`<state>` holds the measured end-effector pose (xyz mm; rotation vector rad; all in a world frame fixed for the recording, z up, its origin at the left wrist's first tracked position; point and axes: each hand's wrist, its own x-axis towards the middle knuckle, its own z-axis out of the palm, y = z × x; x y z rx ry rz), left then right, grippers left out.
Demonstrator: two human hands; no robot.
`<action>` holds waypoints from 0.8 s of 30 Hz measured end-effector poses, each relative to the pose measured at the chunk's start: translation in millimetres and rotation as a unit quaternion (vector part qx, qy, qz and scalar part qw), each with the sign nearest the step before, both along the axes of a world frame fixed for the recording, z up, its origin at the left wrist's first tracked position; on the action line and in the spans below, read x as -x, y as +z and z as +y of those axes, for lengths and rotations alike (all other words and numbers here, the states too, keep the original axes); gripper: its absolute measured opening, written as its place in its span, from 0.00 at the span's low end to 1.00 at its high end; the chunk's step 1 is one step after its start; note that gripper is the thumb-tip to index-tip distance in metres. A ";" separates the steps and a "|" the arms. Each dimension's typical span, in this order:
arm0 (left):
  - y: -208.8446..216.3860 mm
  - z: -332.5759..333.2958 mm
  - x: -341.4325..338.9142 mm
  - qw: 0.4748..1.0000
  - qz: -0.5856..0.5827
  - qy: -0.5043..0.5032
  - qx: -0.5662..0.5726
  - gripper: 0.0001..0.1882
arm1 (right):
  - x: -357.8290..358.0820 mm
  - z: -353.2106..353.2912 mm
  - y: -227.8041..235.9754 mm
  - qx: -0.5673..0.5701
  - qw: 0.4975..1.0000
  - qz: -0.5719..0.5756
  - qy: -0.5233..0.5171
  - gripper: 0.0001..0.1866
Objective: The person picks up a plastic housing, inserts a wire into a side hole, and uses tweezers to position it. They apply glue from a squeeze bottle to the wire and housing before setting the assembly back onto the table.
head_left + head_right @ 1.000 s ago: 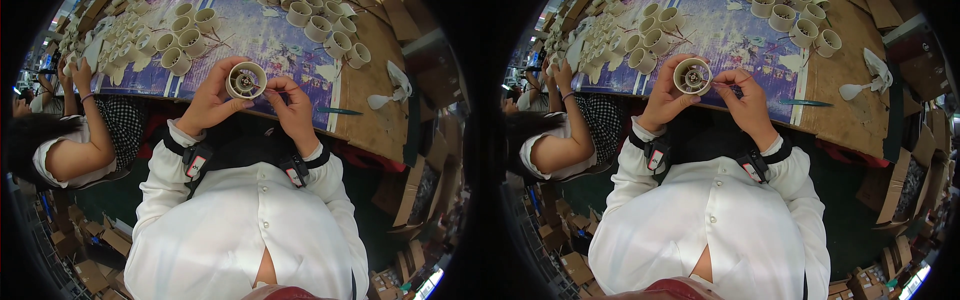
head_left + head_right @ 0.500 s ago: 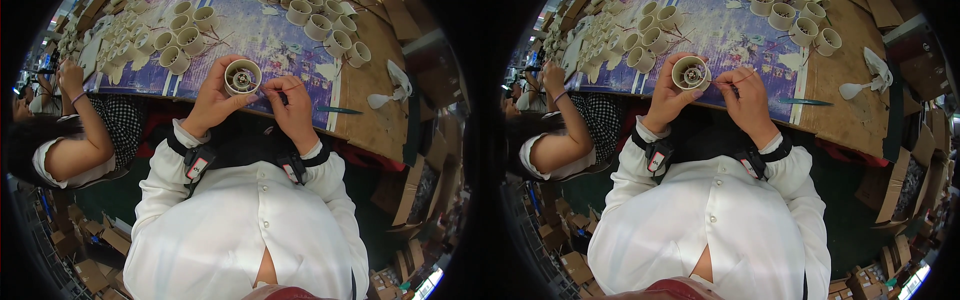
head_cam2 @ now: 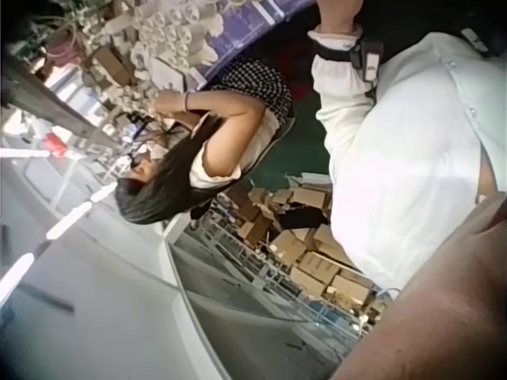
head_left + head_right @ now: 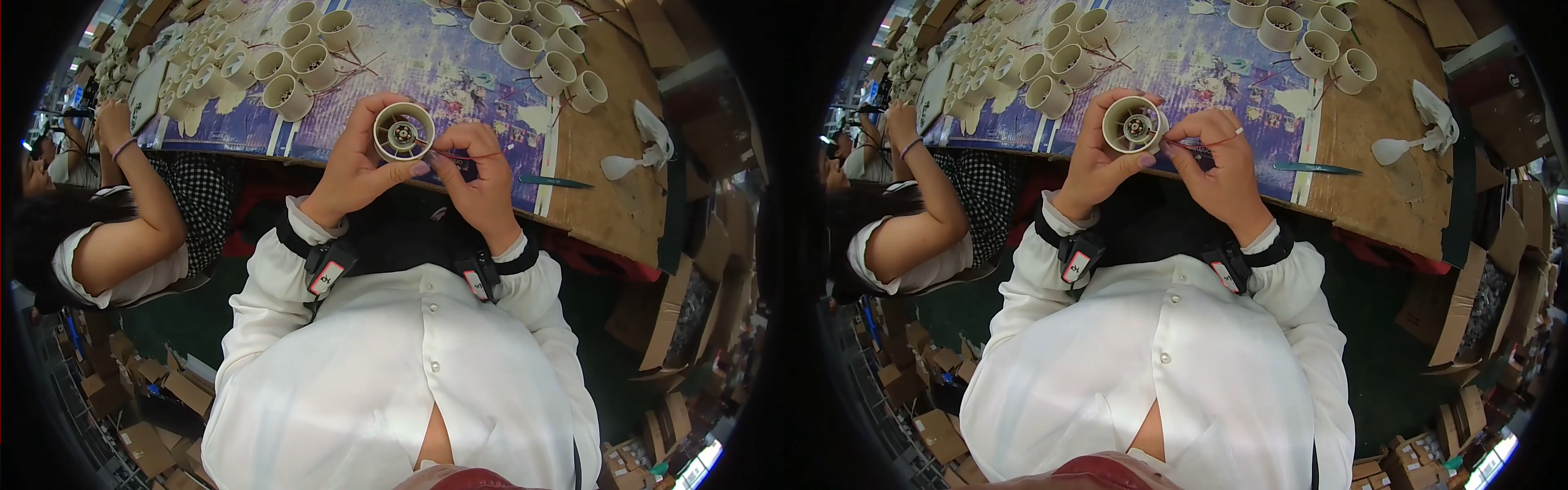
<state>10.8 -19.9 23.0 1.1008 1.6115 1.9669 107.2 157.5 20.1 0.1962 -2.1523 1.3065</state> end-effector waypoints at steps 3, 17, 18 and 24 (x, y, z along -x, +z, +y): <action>1.7 1.9 -2.4 1.000 -0.008 0.007 -0.011 0.38 | 0.6 -0.7 -2.0 0.001 1.000 0.009 -0.005 0.08; 3.9 1.2 -2.7 0.997 0.075 0.023 0.020 0.39 | -4.3 -8.5 -12.2 0.043 0.998 -0.007 -0.048 0.05; 3.2 0.8 -2.6 0.995 0.094 0.023 0.023 0.40 | -5.3 -10.3 -15.5 0.063 0.997 -0.022 -0.044 0.05; 1.7 2.6 -2.1 0.991 0.129 0.027 -0.004 0.41 | -7.2 -16.7 -17.3 0.261 0.958 -0.117 0.014 0.05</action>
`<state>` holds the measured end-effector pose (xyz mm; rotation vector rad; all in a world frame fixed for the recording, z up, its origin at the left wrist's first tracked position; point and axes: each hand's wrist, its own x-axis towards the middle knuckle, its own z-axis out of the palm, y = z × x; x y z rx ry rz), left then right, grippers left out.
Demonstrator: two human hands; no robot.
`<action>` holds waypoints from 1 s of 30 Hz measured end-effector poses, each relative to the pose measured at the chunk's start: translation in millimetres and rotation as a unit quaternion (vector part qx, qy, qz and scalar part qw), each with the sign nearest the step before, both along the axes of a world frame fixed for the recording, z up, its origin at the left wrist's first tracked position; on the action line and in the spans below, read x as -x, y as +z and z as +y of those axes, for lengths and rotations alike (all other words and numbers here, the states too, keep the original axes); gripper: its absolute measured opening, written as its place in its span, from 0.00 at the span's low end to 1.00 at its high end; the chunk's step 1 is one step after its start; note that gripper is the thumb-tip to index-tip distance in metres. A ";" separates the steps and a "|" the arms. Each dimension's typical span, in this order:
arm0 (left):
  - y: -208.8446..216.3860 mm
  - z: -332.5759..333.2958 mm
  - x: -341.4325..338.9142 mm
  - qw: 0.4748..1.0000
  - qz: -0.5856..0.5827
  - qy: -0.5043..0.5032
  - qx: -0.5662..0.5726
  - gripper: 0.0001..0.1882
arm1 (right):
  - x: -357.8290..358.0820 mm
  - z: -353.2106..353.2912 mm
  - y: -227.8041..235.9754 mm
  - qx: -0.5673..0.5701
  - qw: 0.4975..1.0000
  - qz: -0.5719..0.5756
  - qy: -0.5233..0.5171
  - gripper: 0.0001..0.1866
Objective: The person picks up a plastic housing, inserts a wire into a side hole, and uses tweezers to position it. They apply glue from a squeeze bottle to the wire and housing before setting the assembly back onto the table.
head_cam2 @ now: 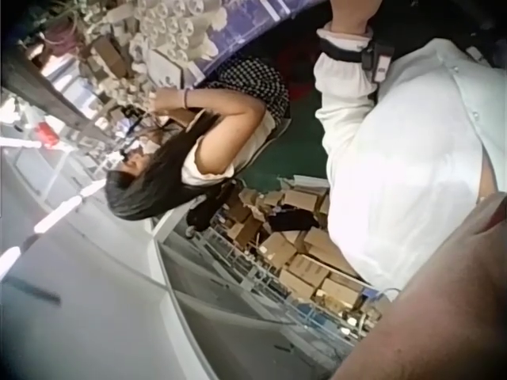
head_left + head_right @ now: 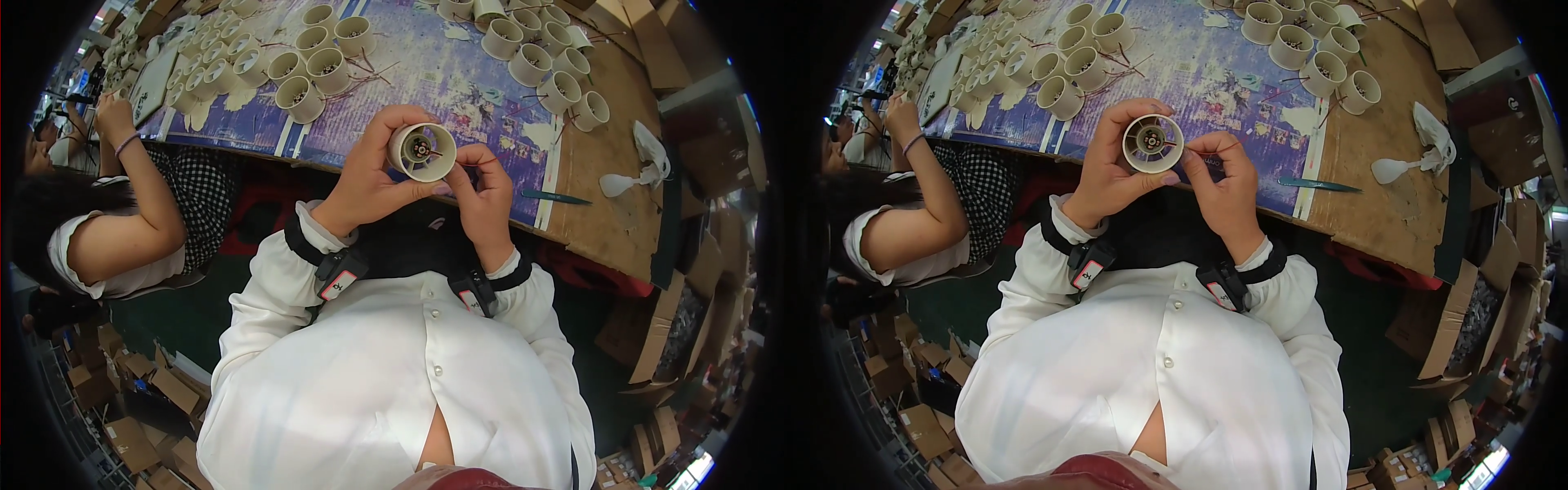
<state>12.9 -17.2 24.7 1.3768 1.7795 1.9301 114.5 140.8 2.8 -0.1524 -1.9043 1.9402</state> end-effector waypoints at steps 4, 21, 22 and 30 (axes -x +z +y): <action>2.3 0.1 0.7 1.000 -0.025 0.006 0.001 0.39 | 5.2 11.1 10.0 0.080 0.994 -0.050 0.063 0.07; 0.5 -5.7 0.7 0.973 -0.226 0.015 -0.046 0.35 | 15.0 0.9 33.5 -0.380 0.912 0.129 -0.086 0.13; -0.5 -5.4 2.1 0.971 -0.233 0.009 -0.048 0.34 | 15.7 3.6 32.0 -0.384 0.906 0.151 -0.089 0.13; -12.2 -7.2 6.5 0.946 -0.318 -0.003 -0.057 0.33 | 15.0 10.5 35.7 -0.479 0.862 0.161 -0.041 0.12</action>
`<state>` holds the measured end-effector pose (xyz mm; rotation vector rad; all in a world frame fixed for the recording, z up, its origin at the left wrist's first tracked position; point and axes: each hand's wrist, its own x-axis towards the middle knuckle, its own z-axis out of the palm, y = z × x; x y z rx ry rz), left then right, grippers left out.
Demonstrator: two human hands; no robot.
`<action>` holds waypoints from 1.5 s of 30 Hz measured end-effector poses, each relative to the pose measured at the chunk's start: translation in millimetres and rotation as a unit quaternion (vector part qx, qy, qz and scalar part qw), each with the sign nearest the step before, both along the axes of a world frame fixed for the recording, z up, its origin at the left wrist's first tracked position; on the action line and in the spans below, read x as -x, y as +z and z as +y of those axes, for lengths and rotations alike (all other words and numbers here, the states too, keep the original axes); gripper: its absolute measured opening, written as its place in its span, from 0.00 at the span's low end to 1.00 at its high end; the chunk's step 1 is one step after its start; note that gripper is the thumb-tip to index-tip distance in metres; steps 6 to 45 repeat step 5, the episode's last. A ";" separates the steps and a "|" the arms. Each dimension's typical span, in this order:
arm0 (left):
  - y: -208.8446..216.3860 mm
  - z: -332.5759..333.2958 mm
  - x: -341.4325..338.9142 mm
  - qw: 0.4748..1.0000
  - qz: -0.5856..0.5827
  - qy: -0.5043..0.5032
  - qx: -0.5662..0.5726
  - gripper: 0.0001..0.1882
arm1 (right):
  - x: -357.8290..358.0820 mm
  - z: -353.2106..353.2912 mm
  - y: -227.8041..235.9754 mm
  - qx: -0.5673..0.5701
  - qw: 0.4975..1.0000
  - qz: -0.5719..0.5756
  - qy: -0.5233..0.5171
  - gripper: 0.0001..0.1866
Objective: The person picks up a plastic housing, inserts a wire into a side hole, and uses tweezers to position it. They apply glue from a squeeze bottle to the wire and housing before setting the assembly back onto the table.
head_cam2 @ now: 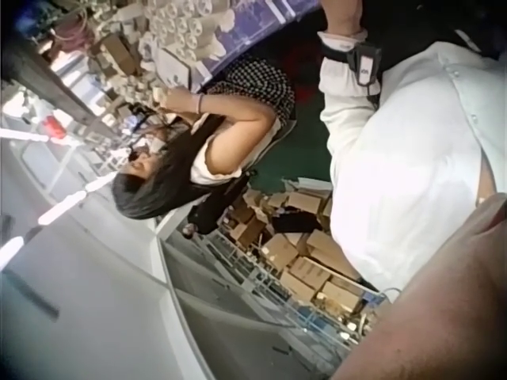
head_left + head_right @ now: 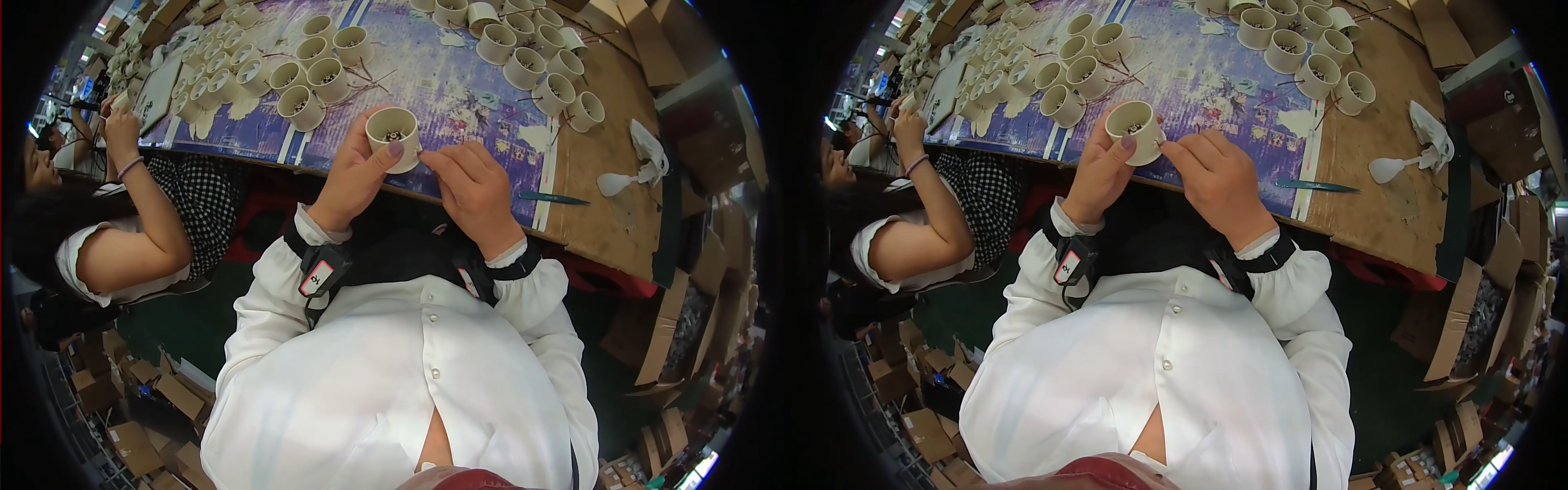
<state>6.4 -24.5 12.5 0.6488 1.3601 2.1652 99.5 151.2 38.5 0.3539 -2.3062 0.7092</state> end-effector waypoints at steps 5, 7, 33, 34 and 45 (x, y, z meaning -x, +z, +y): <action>-4.3 -7.4 0.6 0.988 0.066 0.027 0.137 0.39 | 7.1 3.1 -22.9 0.054 0.997 -0.040 0.040 0.15; -4.3 -7.4 0.6 0.988 0.066 0.027 0.137 0.39 | 7.1 3.1 -22.9 0.054 0.997 -0.040 0.040 0.15; -4.3 -7.4 0.6 0.988 0.066 0.027 0.137 0.39 | 7.1 3.1 -22.9 0.054 0.997 -0.040 0.040 0.15; -4.3 -7.4 0.6 0.988 0.066 0.027 0.137 0.39 | 7.1 3.1 -22.9 0.054 0.997 -0.040 0.040 0.15; -4.3 -7.4 0.6 0.988 0.066 0.027 0.137 0.39 | 7.1 3.1 -22.9 0.054 0.997 -0.040 0.040 0.15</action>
